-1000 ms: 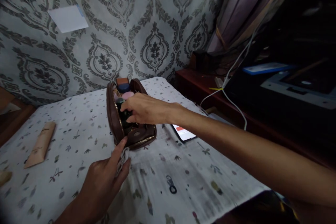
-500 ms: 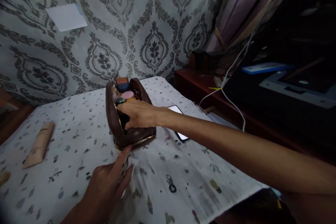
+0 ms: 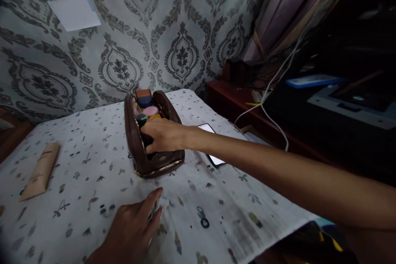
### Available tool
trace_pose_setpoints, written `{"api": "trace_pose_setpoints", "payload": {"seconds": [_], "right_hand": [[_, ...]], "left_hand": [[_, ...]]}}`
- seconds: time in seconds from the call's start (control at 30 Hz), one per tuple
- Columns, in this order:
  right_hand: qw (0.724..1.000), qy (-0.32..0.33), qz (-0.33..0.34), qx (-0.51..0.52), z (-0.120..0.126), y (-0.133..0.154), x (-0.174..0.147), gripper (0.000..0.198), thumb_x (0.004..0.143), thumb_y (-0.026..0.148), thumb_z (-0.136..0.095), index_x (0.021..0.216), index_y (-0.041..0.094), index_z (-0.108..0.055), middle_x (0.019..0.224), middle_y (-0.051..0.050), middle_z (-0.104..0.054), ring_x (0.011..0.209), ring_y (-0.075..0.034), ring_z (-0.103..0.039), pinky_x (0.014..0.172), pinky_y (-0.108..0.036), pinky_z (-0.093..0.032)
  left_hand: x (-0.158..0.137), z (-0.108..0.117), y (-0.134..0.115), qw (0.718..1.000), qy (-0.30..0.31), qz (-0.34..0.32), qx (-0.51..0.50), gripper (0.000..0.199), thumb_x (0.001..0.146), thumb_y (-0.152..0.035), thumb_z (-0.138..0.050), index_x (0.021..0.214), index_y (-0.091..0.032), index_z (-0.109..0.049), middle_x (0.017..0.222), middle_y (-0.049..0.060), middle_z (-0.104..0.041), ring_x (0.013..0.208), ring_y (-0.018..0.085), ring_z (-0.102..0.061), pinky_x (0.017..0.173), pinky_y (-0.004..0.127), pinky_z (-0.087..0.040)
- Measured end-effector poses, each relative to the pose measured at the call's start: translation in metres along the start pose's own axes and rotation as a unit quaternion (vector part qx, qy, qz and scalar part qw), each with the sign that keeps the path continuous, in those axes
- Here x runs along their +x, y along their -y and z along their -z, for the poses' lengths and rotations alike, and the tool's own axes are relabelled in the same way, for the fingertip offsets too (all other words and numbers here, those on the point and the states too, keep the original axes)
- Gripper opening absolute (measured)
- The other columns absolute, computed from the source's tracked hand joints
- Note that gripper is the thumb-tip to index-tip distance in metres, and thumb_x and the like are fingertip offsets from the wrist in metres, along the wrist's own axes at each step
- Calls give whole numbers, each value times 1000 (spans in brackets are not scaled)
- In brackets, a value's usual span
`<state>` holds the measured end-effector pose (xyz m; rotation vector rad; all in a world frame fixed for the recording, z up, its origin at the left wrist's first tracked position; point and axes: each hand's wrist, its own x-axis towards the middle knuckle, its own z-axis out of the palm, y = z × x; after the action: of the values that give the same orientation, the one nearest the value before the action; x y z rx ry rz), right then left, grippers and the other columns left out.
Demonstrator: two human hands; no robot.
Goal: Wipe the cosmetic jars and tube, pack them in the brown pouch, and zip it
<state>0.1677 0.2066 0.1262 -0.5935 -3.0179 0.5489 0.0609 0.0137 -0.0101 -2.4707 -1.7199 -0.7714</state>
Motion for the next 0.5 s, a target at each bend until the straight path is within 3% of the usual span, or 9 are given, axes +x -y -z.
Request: {"api": "trace_pose_setpoints", "payload": {"seconds": [0.07, 0.2, 0.37, 0.5], "right_hand": [[999, -28, 20, 3, 5, -2, -6, 7, 89, 19, -63, 89, 15, -68, 94, -5, -67, 87, -18, -60, 77, -29, -43], [997, -28, 67, -15, 10, 2, -20, 22, 92, 8, -50, 80, 15, -66, 87, -5, -66, 89, -18, -58, 83, -30, -42], [994, 39, 97, -16, 4, 4, -25, 31, 95, 11, -45, 68, 16, -58, 77, -3, -61, 75, -14, -54, 75, -27, -42], [994, -9, 104, 24, 6, -4, -29, 30, 98, 16, -45, 74, 16, -62, 78, -3, -64, 75, -14, -57, 75, -27, -42]], "left_hand": [[-2, 0, 2, 1000, -10, -5, -7, 30, 95, -15, -43, 125, -13, -50, 68, -1, -74, 45, 15, -68, 39, 24, -50], [-3, -1, 5, 999, -25, -8, -23, 29, 96, -15, -41, 123, -12, -50, 65, -1, -72, 43, 15, -66, 38, 24, -49], [-3, -3, 8, 999, -27, -5, -47, 30, 96, -18, -42, 123, -12, -52, 68, 1, -75, 43, 16, -66, 40, 25, -50], [-8, -4, 11, 996, -2, 35, -80, 32, 95, -21, -43, 122, -13, -57, 71, 3, -76, 48, 17, -69, 45, 25, -52]]}}
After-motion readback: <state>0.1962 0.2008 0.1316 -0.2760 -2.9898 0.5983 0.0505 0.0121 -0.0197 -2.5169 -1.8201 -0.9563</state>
